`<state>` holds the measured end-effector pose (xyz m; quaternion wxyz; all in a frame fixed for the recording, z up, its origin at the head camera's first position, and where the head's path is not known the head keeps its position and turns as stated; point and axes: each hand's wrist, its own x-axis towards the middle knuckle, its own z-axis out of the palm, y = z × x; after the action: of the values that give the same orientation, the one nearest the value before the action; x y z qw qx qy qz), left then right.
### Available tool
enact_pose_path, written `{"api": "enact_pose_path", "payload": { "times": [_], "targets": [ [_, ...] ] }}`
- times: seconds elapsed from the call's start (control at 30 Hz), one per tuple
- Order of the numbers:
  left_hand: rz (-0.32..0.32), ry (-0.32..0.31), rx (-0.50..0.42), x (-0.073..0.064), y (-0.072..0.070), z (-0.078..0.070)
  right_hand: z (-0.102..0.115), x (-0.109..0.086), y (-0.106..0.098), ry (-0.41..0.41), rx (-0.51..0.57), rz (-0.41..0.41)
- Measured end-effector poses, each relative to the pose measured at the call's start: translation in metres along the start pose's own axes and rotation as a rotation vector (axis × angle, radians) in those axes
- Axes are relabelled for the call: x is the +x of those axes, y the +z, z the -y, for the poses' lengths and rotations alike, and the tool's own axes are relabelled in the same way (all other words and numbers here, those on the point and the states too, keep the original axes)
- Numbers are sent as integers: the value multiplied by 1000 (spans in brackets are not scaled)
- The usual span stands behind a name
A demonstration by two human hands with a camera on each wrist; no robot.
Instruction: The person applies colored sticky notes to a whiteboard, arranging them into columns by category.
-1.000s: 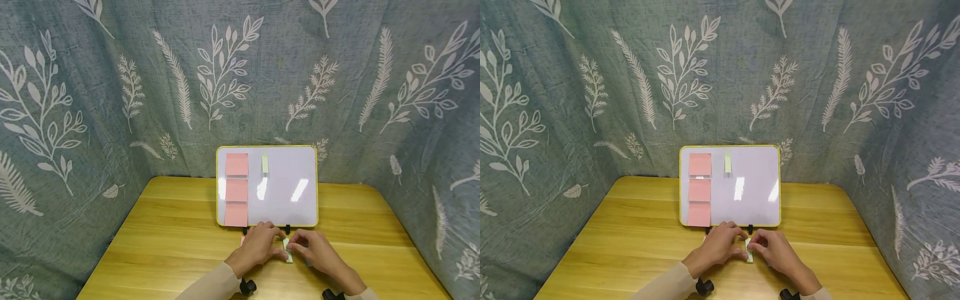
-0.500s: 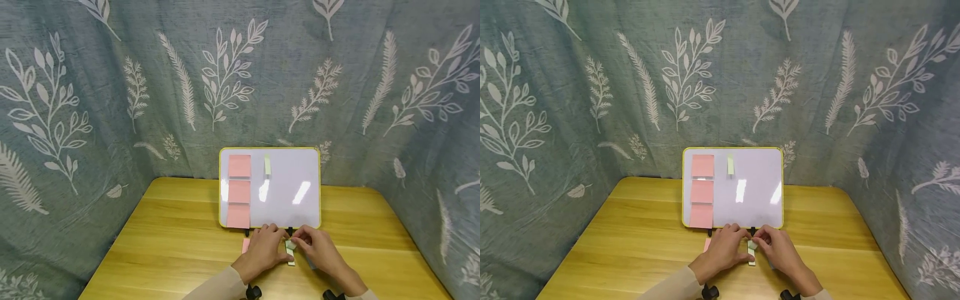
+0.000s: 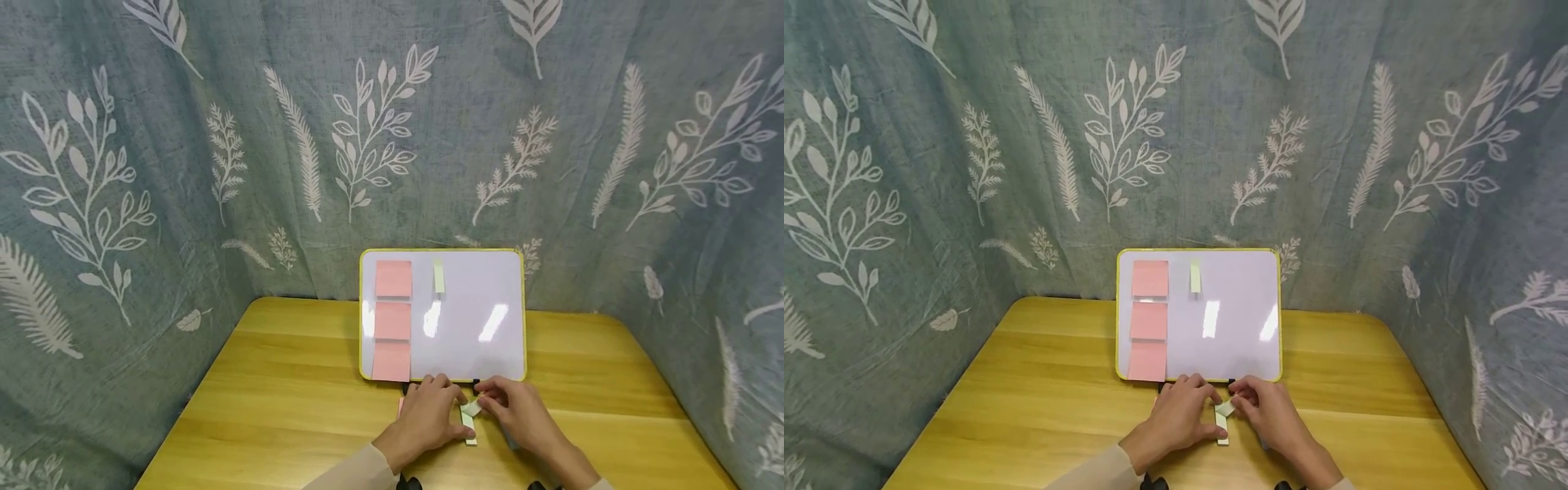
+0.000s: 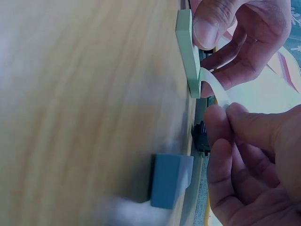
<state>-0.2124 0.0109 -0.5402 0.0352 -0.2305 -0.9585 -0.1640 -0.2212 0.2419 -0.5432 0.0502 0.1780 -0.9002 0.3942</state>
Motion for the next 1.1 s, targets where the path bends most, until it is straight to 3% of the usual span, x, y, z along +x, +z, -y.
{"api": "enact_pose_path", "payload": {
  "times": [0.4, 0.77, 1.1],
  "targets": [
    [-1, -15, -7, -3, 1, -4, 6, 3, -3, 66, -88, -26],
    [34, -38, -28, -4, 1, -5, 5, 4, -7, 127, -32, -11],
    [11, -28, -19, 1, -2, -7, 9, 11, -28, 69, -120, -81]
  ]
}}
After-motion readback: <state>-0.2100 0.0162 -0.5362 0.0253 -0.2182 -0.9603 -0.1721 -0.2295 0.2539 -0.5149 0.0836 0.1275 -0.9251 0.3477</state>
